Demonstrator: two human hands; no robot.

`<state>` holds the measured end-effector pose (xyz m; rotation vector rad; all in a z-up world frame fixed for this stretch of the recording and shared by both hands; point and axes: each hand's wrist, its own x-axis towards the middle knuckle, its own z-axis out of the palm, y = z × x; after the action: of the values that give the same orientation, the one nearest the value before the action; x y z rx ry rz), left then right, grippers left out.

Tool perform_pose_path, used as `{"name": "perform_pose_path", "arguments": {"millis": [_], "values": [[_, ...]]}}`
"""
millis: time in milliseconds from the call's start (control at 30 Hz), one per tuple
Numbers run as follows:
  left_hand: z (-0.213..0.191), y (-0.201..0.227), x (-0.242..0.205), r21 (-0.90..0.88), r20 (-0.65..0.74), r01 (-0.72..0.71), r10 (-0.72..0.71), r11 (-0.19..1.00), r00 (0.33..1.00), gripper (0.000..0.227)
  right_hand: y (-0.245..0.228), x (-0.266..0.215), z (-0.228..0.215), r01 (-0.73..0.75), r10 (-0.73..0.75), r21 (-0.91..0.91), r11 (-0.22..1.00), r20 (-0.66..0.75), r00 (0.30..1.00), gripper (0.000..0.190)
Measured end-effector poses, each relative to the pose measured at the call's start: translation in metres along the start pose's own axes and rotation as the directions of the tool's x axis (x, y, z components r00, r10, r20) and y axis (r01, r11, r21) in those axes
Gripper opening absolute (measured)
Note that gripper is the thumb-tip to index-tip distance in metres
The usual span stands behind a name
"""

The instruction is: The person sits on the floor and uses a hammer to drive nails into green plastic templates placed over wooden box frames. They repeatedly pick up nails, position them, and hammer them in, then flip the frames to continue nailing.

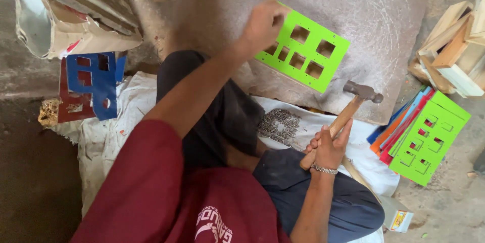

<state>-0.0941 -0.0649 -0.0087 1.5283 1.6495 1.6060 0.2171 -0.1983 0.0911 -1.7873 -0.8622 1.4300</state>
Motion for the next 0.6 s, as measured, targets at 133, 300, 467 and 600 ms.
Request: {"name": "perform_pose_path", "arguments": {"millis": [133, 300, 467, 600], "values": [[-0.002, -0.025, 0.03, 0.037, -0.017, -0.07, 0.071, 0.997, 0.997, 0.019, 0.003, 0.01, 0.0, -0.002, 0.002, 0.009, 1.0, 0.011, 1.0, 0.085], [0.005, -0.034, 0.023, 0.093, 0.084, -0.02, 0.012, 0.995, 0.996, 0.016, 0.009, 0.014, 0.003, 0.059, -0.06, -0.068, 0.996, -0.012, 0.998, 0.084], [-0.001, -0.036, 0.027, 0.089, 0.016, -0.1, 0.099, 0.991, 0.995, 0.018, 0.005, 0.005, 0.023, 0.207, -0.208, -0.159, 0.965, 0.008, 0.978, 0.085], [0.003, -0.036, 0.02, 0.063, 0.022, -0.057, 0.055, 0.996, 0.998, 0.018, 0.002, -0.006, 0.04, 0.474, -0.495, -0.387, 0.791, 0.05, 0.867, 0.079]]}}
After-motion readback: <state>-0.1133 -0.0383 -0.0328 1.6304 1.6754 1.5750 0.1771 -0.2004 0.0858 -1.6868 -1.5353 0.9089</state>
